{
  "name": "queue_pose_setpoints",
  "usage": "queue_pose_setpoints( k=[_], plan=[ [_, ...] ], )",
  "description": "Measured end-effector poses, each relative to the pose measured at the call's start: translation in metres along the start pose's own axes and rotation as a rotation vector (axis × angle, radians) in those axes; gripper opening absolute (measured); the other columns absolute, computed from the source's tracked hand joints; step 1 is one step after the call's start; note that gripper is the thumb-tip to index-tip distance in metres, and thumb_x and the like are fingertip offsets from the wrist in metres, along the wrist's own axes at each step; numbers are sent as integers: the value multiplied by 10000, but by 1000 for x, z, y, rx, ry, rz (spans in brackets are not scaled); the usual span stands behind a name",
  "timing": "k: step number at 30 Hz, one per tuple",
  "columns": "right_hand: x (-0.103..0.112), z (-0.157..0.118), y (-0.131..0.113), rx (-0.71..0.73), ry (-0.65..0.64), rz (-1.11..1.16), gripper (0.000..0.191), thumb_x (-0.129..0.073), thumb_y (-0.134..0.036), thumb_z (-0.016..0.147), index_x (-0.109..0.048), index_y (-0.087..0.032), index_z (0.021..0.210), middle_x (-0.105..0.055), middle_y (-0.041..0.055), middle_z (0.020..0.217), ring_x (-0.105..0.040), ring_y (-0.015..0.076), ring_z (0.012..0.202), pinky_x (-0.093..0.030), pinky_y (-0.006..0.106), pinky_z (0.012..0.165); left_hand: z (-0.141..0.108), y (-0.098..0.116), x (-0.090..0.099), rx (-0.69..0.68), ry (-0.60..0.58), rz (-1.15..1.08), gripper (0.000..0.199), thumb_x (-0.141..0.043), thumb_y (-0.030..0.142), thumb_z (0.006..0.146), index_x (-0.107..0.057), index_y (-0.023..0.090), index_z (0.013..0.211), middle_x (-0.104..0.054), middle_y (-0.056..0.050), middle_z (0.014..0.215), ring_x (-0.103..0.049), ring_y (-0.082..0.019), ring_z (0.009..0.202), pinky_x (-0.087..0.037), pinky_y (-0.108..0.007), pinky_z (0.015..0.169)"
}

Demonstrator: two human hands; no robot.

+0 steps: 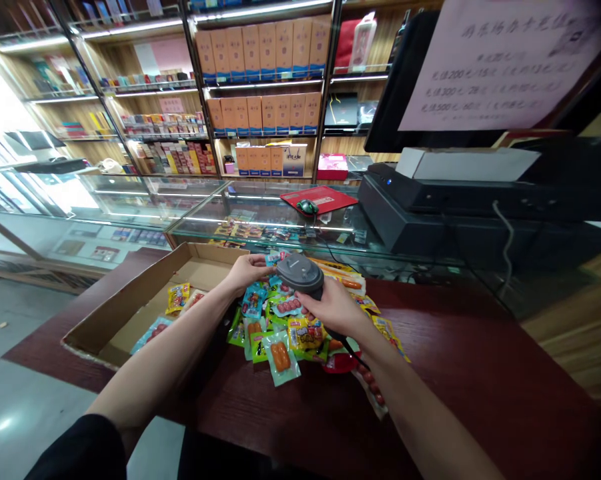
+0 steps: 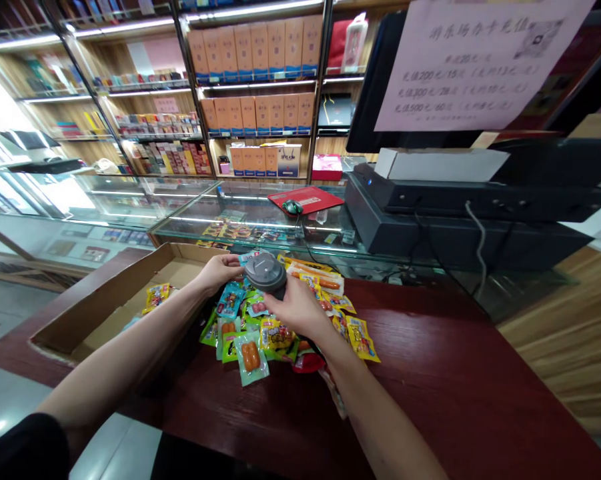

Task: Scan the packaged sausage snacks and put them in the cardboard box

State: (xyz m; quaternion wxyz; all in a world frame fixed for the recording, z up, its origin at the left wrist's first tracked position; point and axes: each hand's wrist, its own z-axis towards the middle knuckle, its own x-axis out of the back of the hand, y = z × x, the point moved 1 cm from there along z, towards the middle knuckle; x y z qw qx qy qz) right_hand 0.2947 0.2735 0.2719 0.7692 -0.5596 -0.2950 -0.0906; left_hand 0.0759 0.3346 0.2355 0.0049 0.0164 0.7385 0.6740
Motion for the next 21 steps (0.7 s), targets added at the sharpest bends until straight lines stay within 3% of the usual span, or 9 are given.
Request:
queue_pose_setpoints(
  k=[5,8,11,17,21],
  plan=[
    [-1,-1,-1,-13,-15,76,279,-628,-277,784,-662,-184,1044,-718,51,760,-685,213,706,-543,315,620,-3,10,3,-45,-20,23,496,-870,368,497,-731,149,920,-740,-62,846,-673,-162,724,-520,-237,624],
    [-1,-1,-2,-31,-71,116,290,-612,-321,802,-634,-182,1056,-719,53,817,-670,184,627,-534,287,536,-11,27,17,-78,-10,56,507,-864,378,514,-730,151,947,-740,-76,890,-680,-172,760,-512,-231,612],
    [-2,0,-1,-38,-91,65,273,-616,-343,804,-630,-180,1022,-707,41,747,-654,180,562,-535,297,523,-24,44,47,-105,49,91,534,-865,383,515,-723,143,971,-740,-90,916,-687,-185,775,-523,-251,630],
    [-7,2,6,-44,-116,88,246,-624,-375,806,-618,-186,964,-691,40,654,-653,206,505,-536,318,485,-74,64,128,-150,238,202,534,-861,383,532,-717,114,971,-740,-100,864,-690,-187,740,-537,-288,675],
    [-8,6,16,-3,-131,125,259,-639,-373,795,-655,-193,981,-707,61,669,-680,235,572,-556,325,502,-109,69,164,-132,344,186,643,-881,371,494,-699,93,1043,-738,-105,818,-693,-196,725,-544,-318,704]
  ],
)
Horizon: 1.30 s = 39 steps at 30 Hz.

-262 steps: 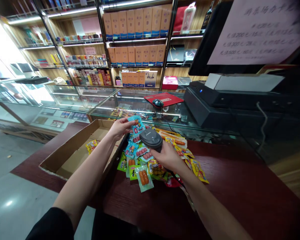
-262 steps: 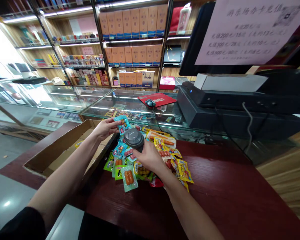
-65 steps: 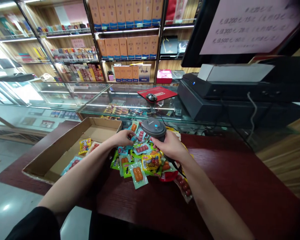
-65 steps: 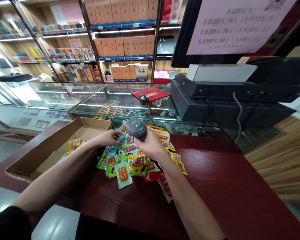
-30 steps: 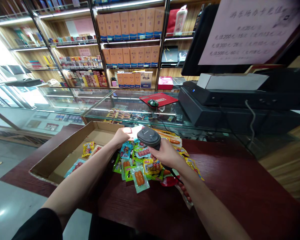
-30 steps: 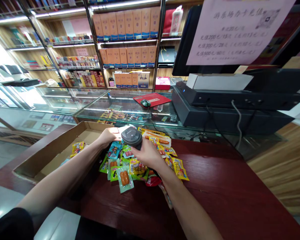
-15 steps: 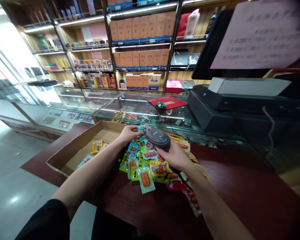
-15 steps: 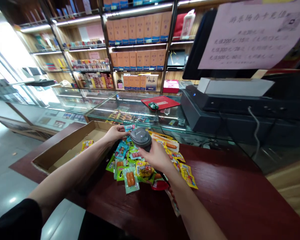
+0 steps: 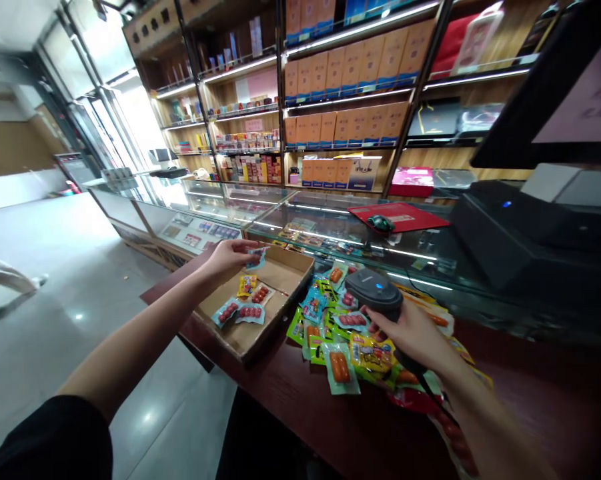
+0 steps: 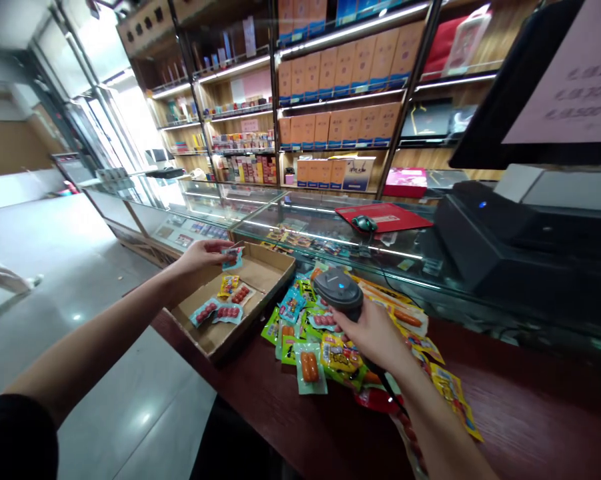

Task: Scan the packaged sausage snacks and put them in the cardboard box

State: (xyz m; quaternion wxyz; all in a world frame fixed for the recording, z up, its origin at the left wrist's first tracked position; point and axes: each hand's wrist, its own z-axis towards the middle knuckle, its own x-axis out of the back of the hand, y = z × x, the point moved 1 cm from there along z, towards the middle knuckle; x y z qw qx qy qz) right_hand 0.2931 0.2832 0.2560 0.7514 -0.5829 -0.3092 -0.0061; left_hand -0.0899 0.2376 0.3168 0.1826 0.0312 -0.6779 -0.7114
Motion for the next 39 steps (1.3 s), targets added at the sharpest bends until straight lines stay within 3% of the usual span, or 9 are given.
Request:
queue_pose_setpoints(
  k=[4,8,11,19,23,27,34,39],
  plan=[
    [0,4,7,-9,-7,17,267,-652,-367,784,-677,-200,990,-734,84,746,-698,255,627,-561,327,502,-10,4,16,17,64,7,649,-891,380,465,-711,98,1021,-740,-127,891,-691,-198,753,-553,-326,724],
    [2,1,-1,-26,-12,10,279,-636,-373,791,-664,-190,1001,-732,72,731,-687,243,600,-566,337,516,-3,4,-2,-4,-13,46,649,-869,403,512,-706,110,1067,-733,-141,972,-688,-201,764,-555,-318,689],
    [8,-4,-12,-8,57,-33,292,-641,-356,785,-641,-174,1013,-719,64,707,-670,224,566,-559,328,515,6,1,-42,-41,-126,66,606,-847,403,559,-709,123,1078,-729,-138,1004,-691,-201,804,-554,-305,703],
    [33,-12,-11,-3,150,-49,243,-598,-392,834,-626,-176,940,-718,70,744,-646,182,543,-508,285,502,18,-5,-185,-81,-433,-16,509,-855,315,538,-737,125,994,-746,-108,914,-699,-227,824,-566,-329,742],
    [37,-14,-13,2,141,-50,237,-585,-372,840,-636,-164,939,-718,73,757,-635,165,548,-493,275,517,15,-13,-225,-56,-538,-42,458,-842,327,555,-738,120,950,-743,-111,911,-699,-217,749,-575,-342,706],
    [36,-15,-13,-22,136,-24,208,-581,-348,839,-636,-171,935,-714,71,747,-641,168,556,-501,283,524,13,-27,-236,-16,-594,-27,398,-828,348,581,-739,124,898,-742,-106,881,-693,-201,724,-572,-327,691],
    [35,-12,-10,-57,147,-56,178,-584,-339,824,-626,-177,885,-695,51,698,-629,158,500,-498,285,506,16,-50,-229,-136,-580,232,447,-821,350,571,-754,167,973,-746,-88,880,-690,-205,766,-534,-272,673],
    [34,-10,-10,-68,144,-63,181,-588,-320,806,-616,-170,904,-696,37,693,-641,158,521,-493,269,522,9,-64,-227,-113,-650,288,467,-834,327,508,-763,196,950,-745,-65,862,-682,-202,700,-504,-254,603]
  ],
)
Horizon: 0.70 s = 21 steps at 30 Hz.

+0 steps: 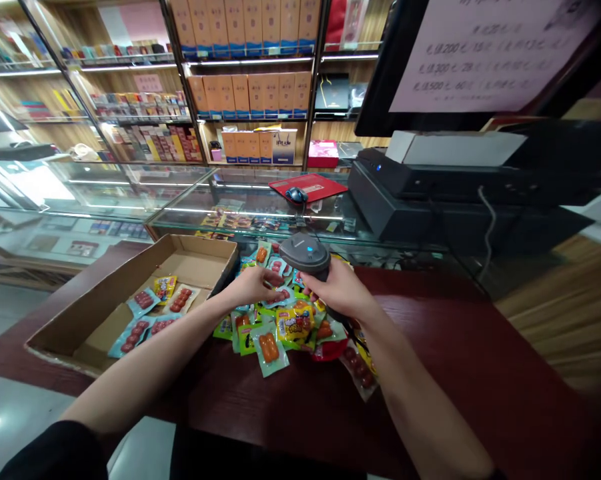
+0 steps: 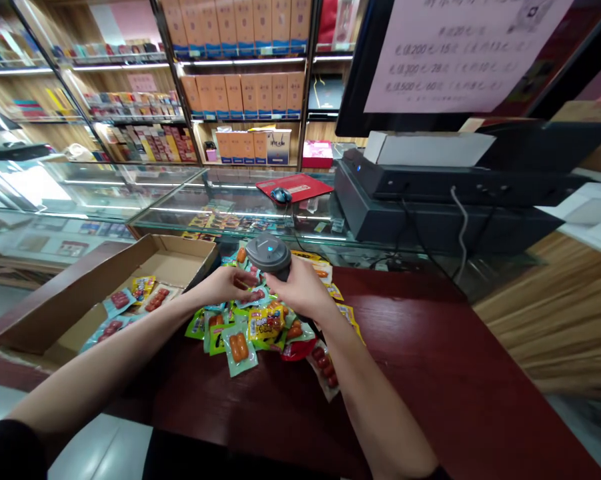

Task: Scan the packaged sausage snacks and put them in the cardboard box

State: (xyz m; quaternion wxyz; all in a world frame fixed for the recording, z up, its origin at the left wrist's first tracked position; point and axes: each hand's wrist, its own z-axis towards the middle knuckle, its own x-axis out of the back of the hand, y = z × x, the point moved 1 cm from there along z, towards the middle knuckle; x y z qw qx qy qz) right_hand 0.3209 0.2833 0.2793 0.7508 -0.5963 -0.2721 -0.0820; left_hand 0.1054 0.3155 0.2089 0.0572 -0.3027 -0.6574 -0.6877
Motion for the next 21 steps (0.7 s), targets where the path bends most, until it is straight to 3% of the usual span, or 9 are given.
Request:
queue_pose_setpoints(
  k=[4,7,13,17,21],
  plan=[
    [-2,1,4,-1,10,-29,185,-576,-328,814,-613,-165,893,-703,43,703,-654,164,554,-487,273,548,-4,0,-5,-19,-42,109,469,-820,296,479,-763,206,936,-736,-47,786,-678,-219,730,-493,-259,639],
    [-4,2,6,6,4,-40,189,-585,-316,810,-631,-165,914,-711,52,722,-666,175,589,-498,281,565,-6,6,-7,-56,-8,221,454,-814,273,444,-761,204,889,-728,-46,781,-663,-221,728,-472,-255,645],
    [-11,3,5,-27,-63,35,209,-619,-278,793,-643,-181,977,-697,41,691,-654,181,559,-516,293,526,-10,7,-15,-111,-42,309,245,-660,155,545,-732,192,776,-631,8,577,-536,-138,523,-394,-231,547],
    [-13,2,3,19,-62,-9,136,-619,-260,791,-641,-183,902,-698,41,701,-650,177,582,-513,297,553,-3,3,-1,-30,-7,227,277,-690,158,524,-734,163,797,-609,15,568,-541,-145,543,-411,-239,560],
    [-12,2,0,29,-65,-35,157,-613,-257,788,-644,-166,912,-700,45,715,-644,175,585,-507,295,558,3,5,25,68,36,-190,308,-792,275,529,-717,140,796,-684,-20,686,-616,-165,623,-485,-271,631]
  ],
)
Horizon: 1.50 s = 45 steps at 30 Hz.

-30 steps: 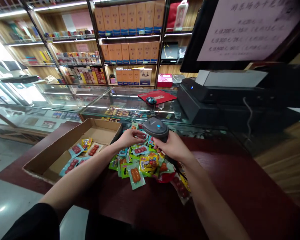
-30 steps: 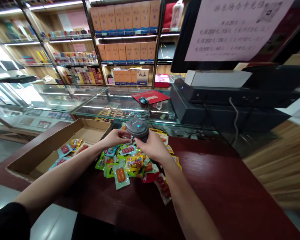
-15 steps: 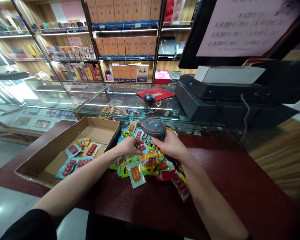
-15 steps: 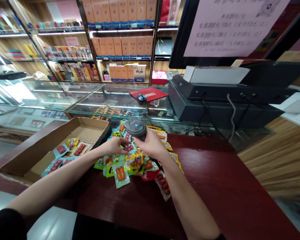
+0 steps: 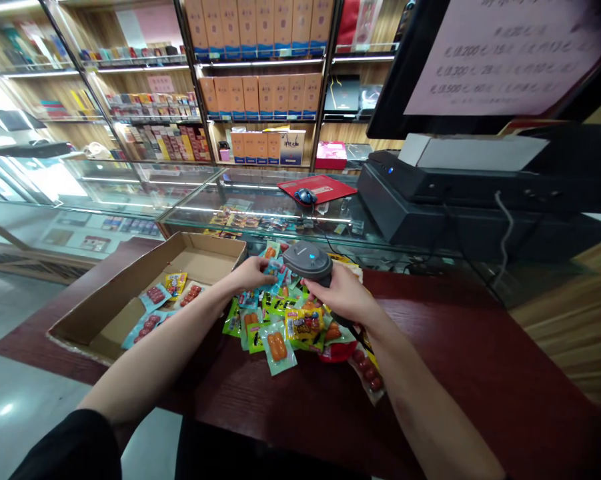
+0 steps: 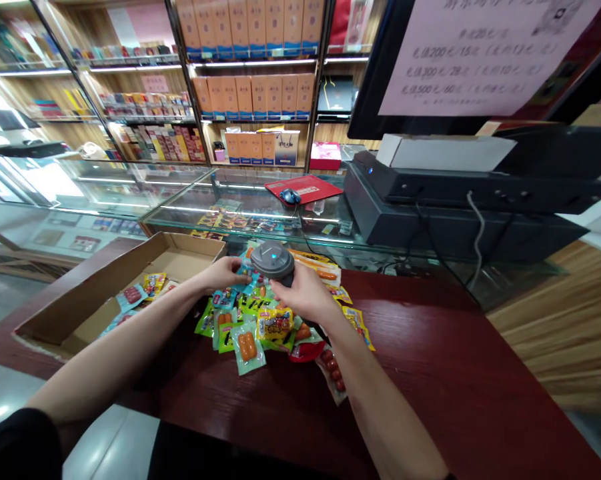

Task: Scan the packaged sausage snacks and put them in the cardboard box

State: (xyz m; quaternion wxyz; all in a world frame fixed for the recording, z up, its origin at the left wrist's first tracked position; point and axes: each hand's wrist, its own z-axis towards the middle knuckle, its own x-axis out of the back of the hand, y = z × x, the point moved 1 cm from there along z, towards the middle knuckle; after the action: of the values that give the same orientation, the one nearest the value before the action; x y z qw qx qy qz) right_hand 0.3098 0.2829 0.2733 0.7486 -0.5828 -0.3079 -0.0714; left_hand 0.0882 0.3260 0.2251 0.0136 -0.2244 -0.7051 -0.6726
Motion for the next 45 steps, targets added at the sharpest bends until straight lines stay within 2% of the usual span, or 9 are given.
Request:
queue_pose_setpoints(
  k=[2,4,8,11,19,30,34,42,45],
  plan=[
    [0,0,-1,45,25,-34,203,-615,-252,786,-655,-163,964,-719,56,796,-671,198,696,-525,314,645,0,5,9,27,52,-248,407,-836,335,520,-711,132,850,-723,-58,782,-655,-186,680,-521,-308,681],
    [-1,0,-2,93,38,-74,236,-610,-252,791,-663,-169,1006,-729,59,879,-678,219,806,-527,335,733,-1,9,12,7,98,-378,497,-865,355,503,-706,131,917,-740,-81,848,-680,-202,733,-539,-329,721],
    [-6,-1,-2,124,28,-96,307,-612,-266,802,-656,-179,1093,-728,65,975,-671,245,906,-522,360,799,-2,12,12,-69,220,-432,590,-886,348,488,-686,148,1007,-751,-70,861,-693,-193,742,-539,-317,739],
    [-10,-2,-1,123,30,-75,388,-634,-261,788,-635,-190,1170,-715,74,1064,-655,255,980,-508,380,860,-1,12,11,-92,265,-417,548,-873,361,519,-701,147,993,-752,-67,865,-688,-185,739,-529,-293,725],
    [-10,-3,-3,105,7,-85,338,-617,-273,787,-663,-170,1106,-722,84,1015,-654,255,934,-501,373,822,4,2,9,-61,244,-324,491,-842,407,562,-742,155,971,-752,-60,883,-659,-160,697,-482,-241,619],
    [-12,-2,-1,84,29,-75,365,-638,-246,755,-671,-181,1113,-718,68,911,-645,230,830,-500,360,749,3,1,9,-89,215,-316,496,-836,402,563,-740,136,971,-749,-71,850,-656,-161,683,-473,-249,624],
    [-11,-3,-3,70,29,-88,299,-618,-269,776,-667,-174,1055,-717,72,881,-654,222,802,-498,341,712,3,1,9,-90,216,-299,452,-825,380,576,-742,135,948,-746,-65,831,-650,-156,670,-471,-242,610],
    [-10,-5,-7,71,20,-108,223,-602,-258,799,-655,-184,1003,-714,61,824,-672,224,798,-501,321,682,-2,9,9,-42,236,-231,513,-819,307,548,-727,120,1017,-741,-100,963,-672,-250,874,-523,-302,703],
    [-10,-4,-5,71,31,-95,249,-622,-258,789,-663,-188,1025,-718,66,850,-673,236,827,-510,336,702,-2,9,9,-59,218,-249,501,-811,325,574,-726,121,1024,-744,-96,950,-675,-231,842,-512,-284,686]
  ],
)
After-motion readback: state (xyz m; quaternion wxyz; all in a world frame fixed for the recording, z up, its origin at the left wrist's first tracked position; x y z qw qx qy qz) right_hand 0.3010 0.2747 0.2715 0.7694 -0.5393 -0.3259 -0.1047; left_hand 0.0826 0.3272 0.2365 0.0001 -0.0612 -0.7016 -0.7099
